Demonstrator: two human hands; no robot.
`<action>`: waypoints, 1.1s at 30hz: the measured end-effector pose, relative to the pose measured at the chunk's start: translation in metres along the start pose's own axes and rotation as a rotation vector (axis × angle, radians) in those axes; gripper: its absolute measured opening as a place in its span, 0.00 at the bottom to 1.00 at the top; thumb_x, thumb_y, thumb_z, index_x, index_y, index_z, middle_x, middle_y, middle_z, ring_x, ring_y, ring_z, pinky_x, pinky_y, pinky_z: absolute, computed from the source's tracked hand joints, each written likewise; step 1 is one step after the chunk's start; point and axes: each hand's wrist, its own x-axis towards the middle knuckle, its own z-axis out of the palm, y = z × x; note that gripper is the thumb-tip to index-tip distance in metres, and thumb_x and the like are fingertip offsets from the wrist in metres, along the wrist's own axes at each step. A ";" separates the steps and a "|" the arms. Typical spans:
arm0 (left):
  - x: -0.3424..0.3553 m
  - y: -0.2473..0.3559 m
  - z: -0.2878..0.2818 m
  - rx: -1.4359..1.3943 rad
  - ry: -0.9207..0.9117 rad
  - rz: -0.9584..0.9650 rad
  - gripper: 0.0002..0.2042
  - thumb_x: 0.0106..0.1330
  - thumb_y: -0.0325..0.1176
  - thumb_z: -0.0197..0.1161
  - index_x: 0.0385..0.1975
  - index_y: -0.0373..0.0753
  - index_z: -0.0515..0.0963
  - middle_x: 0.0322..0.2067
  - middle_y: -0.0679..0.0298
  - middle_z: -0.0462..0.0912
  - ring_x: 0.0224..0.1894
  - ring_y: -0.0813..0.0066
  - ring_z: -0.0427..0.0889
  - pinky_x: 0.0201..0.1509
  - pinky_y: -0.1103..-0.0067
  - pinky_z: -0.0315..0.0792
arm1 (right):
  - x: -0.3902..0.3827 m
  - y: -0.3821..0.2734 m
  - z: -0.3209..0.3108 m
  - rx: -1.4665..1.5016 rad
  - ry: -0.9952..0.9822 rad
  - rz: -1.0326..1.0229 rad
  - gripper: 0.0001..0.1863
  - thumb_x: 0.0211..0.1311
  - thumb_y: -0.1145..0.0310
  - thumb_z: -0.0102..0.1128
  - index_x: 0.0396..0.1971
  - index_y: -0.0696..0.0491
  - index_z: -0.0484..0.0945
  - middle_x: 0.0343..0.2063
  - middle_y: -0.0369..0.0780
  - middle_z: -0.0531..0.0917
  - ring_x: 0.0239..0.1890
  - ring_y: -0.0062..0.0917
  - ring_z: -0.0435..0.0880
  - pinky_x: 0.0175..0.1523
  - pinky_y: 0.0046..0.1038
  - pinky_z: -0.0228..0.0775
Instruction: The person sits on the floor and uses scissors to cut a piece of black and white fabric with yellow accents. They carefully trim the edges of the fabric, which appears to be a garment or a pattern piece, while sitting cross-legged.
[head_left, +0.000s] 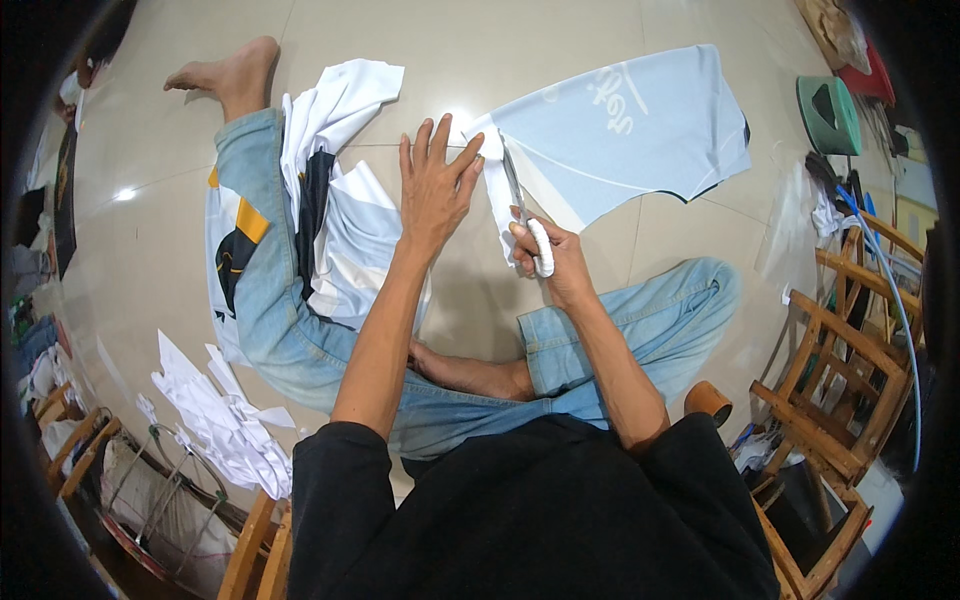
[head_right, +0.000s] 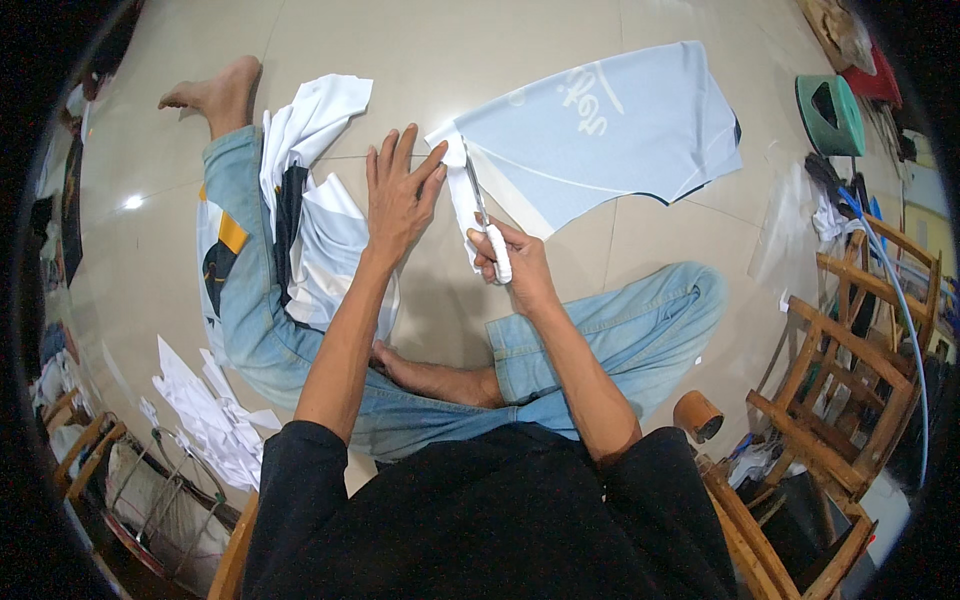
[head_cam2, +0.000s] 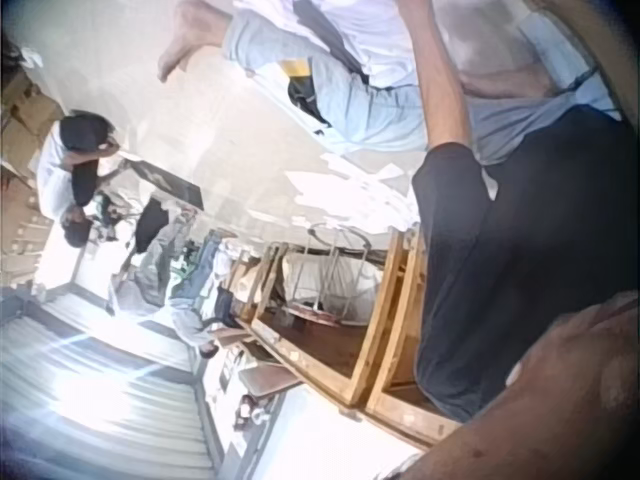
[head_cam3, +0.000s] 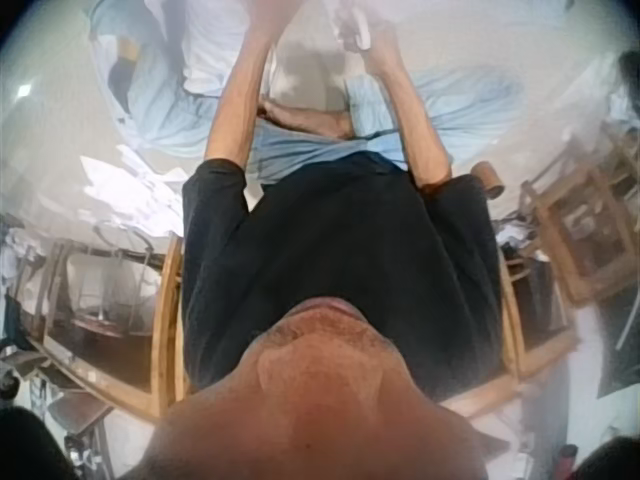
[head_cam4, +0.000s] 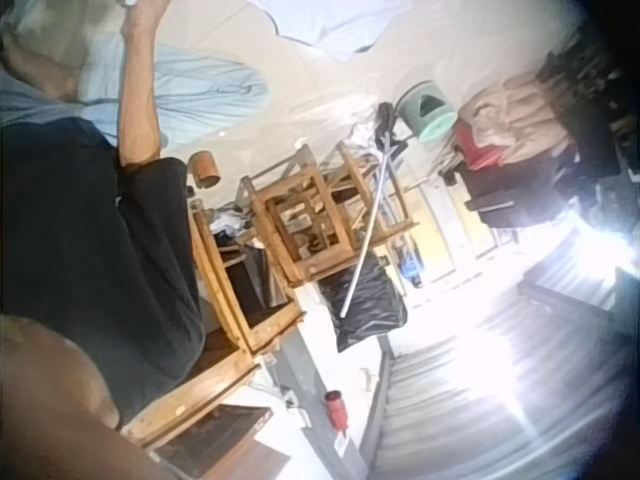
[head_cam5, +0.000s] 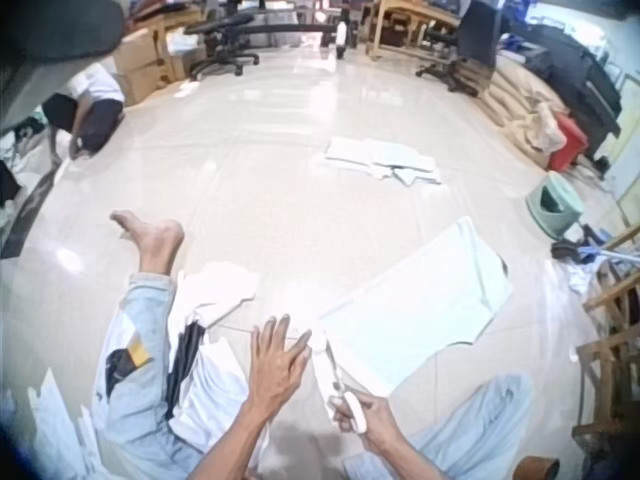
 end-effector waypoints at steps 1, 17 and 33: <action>0.000 0.000 0.000 -0.004 0.005 0.000 0.17 0.72 0.44 0.55 0.58 0.55 0.79 0.67 0.56 0.65 0.72 0.53 0.56 0.75 0.52 0.44 | 0.000 -0.001 -0.001 -0.004 -0.003 -0.001 0.26 0.59 0.64 0.72 0.56 0.59 0.79 0.20 0.33 0.78 0.18 0.12 0.73 0.23 0.16 0.64; 0.001 0.000 0.000 -0.020 -0.017 -0.018 0.17 0.73 0.43 0.53 0.59 0.55 0.79 0.69 0.56 0.64 0.72 0.53 0.55 0.76 0.54 0.42 | 0.001 -0.013 -0.012 -0.072 -0.059 0.015 0.24 0.61 0.66 0.71 0.55 0.61 0.79 0.19 0.34 0.78 0.17 0.11 0.72 0.23 0.15 0.62; 0.001 0.000 0.000 -0.006 0.009 -0.010 0.17 0.73 0.43 0.55 0.58 0.55 0.79 0.68 0.56 0.65 0.71 0.53 0.57 0.75 0.53 0.44 | 0.017 -0.027 -0.016 -0.206 -0.080 -0.034 0.26 0.58 0.63 0.74 0.52 0.61 0.80 0.17 0.34 0.78 0.15 0.11 0.72 0.20 0.15 0.61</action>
